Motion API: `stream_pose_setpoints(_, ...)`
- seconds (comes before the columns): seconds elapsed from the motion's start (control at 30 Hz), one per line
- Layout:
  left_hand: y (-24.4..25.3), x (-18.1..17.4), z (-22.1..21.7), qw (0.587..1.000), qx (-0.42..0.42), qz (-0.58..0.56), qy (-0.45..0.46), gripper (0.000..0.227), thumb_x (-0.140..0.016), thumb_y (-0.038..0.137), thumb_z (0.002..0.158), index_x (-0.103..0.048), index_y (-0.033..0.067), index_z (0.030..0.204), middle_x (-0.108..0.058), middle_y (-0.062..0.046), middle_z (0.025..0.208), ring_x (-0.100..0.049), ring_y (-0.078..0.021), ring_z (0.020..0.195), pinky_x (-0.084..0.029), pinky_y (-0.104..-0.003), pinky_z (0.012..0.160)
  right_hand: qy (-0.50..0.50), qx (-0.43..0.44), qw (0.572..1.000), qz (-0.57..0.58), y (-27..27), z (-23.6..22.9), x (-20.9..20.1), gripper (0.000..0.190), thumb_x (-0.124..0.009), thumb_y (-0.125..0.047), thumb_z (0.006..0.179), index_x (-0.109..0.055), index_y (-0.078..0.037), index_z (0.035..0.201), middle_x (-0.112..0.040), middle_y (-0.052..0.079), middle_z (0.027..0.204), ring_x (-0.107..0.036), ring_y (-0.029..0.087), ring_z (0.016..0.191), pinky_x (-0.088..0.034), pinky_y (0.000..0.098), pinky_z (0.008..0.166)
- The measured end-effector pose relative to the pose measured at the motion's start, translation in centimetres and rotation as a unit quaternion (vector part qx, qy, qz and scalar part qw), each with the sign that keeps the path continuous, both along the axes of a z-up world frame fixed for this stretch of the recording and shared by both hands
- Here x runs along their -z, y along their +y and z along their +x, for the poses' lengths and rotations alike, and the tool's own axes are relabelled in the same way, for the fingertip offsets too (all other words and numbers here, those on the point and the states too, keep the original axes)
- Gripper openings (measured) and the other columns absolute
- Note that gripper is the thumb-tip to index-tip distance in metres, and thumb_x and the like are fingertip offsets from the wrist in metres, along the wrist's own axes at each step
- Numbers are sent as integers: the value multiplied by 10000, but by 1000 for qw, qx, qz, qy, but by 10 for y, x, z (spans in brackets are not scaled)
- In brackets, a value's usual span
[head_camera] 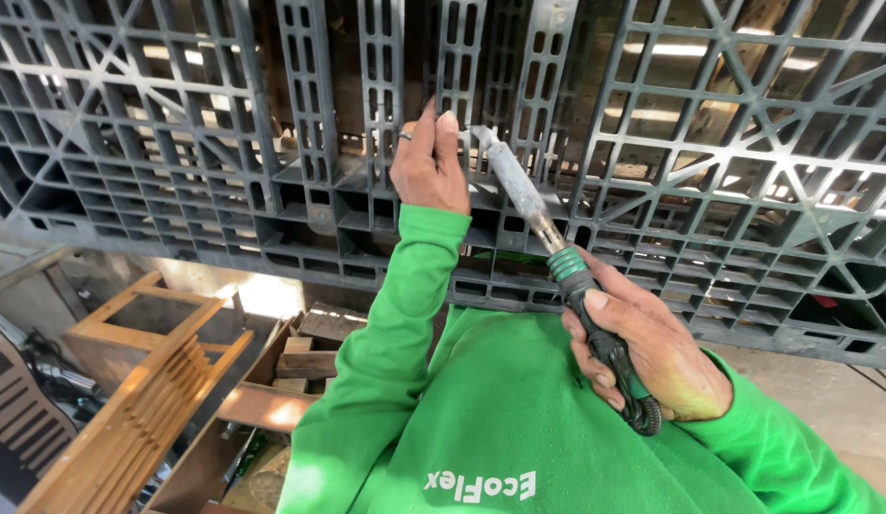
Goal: The person uses a hot air welding tool to melt and fuse the plastic grid of a large grey crate. They move the tool along the grid lines, applying heat to smooth or repair the surface. The person holds the crate steady with one hand while operating the tool with the other.
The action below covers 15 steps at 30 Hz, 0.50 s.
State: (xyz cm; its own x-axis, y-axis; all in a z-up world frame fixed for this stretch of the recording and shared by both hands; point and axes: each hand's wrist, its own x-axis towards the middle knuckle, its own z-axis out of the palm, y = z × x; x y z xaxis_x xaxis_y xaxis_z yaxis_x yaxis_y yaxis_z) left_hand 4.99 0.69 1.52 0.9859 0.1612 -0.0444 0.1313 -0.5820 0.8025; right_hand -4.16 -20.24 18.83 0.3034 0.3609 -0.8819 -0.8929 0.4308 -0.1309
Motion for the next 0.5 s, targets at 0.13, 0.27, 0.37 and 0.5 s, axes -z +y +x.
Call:
stream_pose_setpoints(0.13,2,-2,-1,999,23,19,-13,334,-605,228,1092,-669,-33,1291,-663,-132,988,-669,-261,854,-543,-385,749,14,-5,1000,-5,-1,3,-1,747,-516,-269,936,-273,-225,1641,-546,79,862,-511,146,514,-439,283,332)
stream_pose_setpoints(0.27,7,0,2,999,36,22,-17,333,-608,227,1100,-666,-45,1285,-662,-127,1000,-664,-252,862,-542,-376,761,7,-18,1000,3,-1,2,0,737,-510,-277,945,-284,-224,1644,-531,67,856,-515,134,527,-441,277,341)
stream_pose_setpoints(0.37,7,2,1,999,37,13,-17,339,-601,228,1103,-661,-42,1298,-665,-129,1015,-665,-249,873,-539,-372,766,3,-25,1000,-8,-3,2,0,729,-504,-273,947,-280,-228,1639,-535,75,854,-510,142,515,-434,282,336)
stream_pose_setpoints(0.5,7,4,0,999,32,9,-13,339,-602,225,1097,-661,-41,1299,-670,-125,1008,-669,-243,867,-534,-371,758,8,-22,1000,-11,-3,2,-1,723,-499,-265,945,-290,-223,1637,-533,71,868,-508,140,515,-435,278,342)
